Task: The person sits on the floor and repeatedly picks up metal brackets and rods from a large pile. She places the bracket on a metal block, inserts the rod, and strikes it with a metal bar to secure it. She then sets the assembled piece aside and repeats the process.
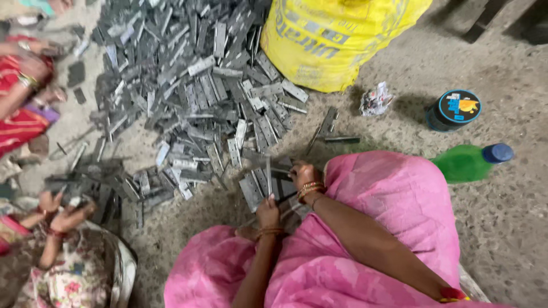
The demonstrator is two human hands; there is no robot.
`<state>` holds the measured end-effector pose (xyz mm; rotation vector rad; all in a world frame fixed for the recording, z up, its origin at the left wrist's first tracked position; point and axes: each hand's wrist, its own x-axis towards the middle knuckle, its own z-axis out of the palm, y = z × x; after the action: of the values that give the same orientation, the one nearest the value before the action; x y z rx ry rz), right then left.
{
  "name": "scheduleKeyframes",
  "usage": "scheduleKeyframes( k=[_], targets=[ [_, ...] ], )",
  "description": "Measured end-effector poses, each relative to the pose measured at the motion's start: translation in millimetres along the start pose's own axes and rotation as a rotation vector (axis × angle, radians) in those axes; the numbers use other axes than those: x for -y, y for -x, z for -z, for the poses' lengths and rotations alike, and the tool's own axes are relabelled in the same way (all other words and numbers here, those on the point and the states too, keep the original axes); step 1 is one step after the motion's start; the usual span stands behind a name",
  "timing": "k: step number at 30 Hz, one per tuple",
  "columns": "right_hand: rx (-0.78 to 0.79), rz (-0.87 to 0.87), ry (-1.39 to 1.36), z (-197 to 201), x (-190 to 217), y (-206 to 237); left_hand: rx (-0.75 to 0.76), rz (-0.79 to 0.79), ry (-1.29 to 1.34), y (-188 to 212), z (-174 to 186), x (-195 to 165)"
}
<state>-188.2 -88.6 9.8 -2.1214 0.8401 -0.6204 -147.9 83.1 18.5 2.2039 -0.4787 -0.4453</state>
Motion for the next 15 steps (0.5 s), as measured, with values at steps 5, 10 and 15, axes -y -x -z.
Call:
scheduleKeyframes(
  k=[5, 10, 15],
  targets=[
    [-0.084, -0.003, 0.01, 6, 10, -3, -0.311, -0.295, 0.503, 21, 73, -118],
    [0.022, -0.186, 0.075, 22, 21, 3, -0.712, -0.997, 0.739, 8, 79, -140],
    [0.052, -0.31, 0.162, 23, 18, 3, 0.05, -0.229, -0.196, 32, -23, -45]
  ],
)
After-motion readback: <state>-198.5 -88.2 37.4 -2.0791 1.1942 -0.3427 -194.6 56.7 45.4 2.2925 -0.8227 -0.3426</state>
